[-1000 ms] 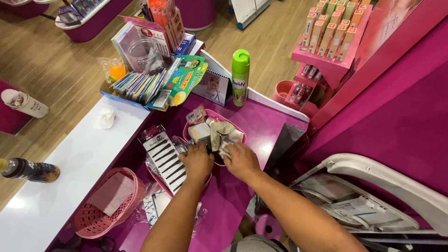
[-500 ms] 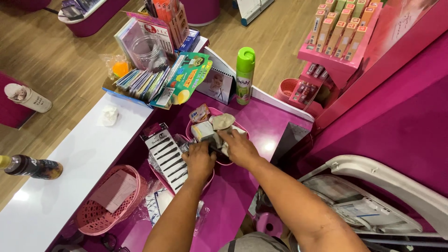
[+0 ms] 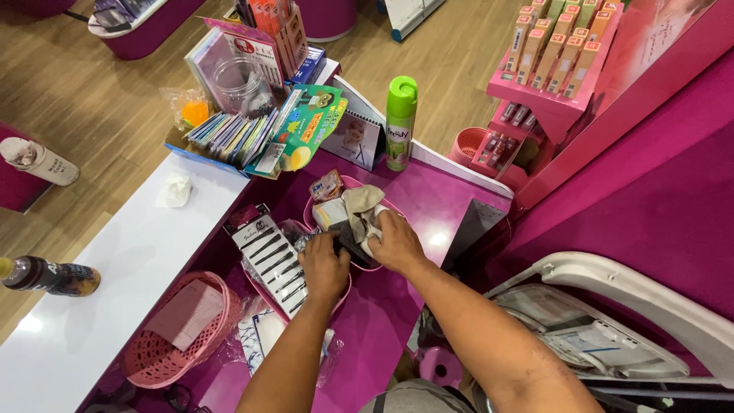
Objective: Bagging small beauty products into clear plastic bags and organizing them on a counter.
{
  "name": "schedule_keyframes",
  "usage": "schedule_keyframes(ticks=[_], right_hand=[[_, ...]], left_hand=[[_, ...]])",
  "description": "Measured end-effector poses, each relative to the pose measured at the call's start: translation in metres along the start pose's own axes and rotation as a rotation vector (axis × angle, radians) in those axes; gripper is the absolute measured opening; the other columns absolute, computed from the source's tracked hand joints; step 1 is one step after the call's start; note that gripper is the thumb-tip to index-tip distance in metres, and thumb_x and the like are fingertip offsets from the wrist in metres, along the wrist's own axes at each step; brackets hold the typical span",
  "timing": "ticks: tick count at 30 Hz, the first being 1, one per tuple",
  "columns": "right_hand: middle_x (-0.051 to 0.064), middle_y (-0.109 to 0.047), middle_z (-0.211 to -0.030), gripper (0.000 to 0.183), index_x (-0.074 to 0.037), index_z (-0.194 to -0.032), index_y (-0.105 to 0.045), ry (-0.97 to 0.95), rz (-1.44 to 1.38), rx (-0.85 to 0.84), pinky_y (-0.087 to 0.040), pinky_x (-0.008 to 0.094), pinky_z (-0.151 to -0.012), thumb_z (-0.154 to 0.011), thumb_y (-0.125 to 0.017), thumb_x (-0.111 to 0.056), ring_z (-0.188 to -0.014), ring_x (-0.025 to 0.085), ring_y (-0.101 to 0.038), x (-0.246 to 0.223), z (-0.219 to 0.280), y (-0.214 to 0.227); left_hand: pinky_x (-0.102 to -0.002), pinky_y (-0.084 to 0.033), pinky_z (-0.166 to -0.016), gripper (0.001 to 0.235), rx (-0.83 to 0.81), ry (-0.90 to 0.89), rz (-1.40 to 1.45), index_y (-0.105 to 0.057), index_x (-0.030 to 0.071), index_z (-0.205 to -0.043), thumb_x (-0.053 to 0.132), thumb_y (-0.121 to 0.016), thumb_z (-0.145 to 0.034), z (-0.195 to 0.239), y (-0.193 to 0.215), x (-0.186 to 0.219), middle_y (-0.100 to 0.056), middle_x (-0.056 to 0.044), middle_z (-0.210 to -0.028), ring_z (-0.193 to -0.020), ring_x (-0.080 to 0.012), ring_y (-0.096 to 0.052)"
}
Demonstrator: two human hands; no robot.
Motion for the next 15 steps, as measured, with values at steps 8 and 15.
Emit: schedule_keyframes(ticks=[8,15], right_hand=[[0.029,-0.031,-0.150,0.080,-0.013,-0.152,-0.040,-0.043,-0.040,-0.093,-0.047,0.061,-0.107,-0.076,-0.065,-0.015,-0.127,0.056,-0.051,-0.061,0.005,0.036],[0.022,-0.022,-0.160,0.079,-0.028,-0.156,-0.037,-0.092,0.066,-0.313,-0.050,0.060,-0.107,-0.084,-0.066,-0.016,-0.128,0.055,-0.054,-0.055,-0.001,0.022]], left_hand=[[-0.049,-0.049,-0.085,0.041,0.075,-0.027,0.038,-0.064,0.023,-0.112,0.019,-0.073,-0.073,0.000,0.003,-0.004,-0.065,0.001,-0.105,-0.105,-0.0278,-0.064],[-0.049,-0.049,-0.084,0.041,0.093,-0.022,0.077,-0.063,0.020,-0.112,0.015,-0.073,-0.073,-0.001,0.000,-0.009,-0.065,-0.002,-0.106,-0.105,-0.0295,-0.064]])
Point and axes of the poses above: each hand's wrist, its own z-axis away from the middle knuckle, its own y-axis out of the back of the hand, x = y × z, the point moved 6 cm from there along -z, towards the middle knuckle
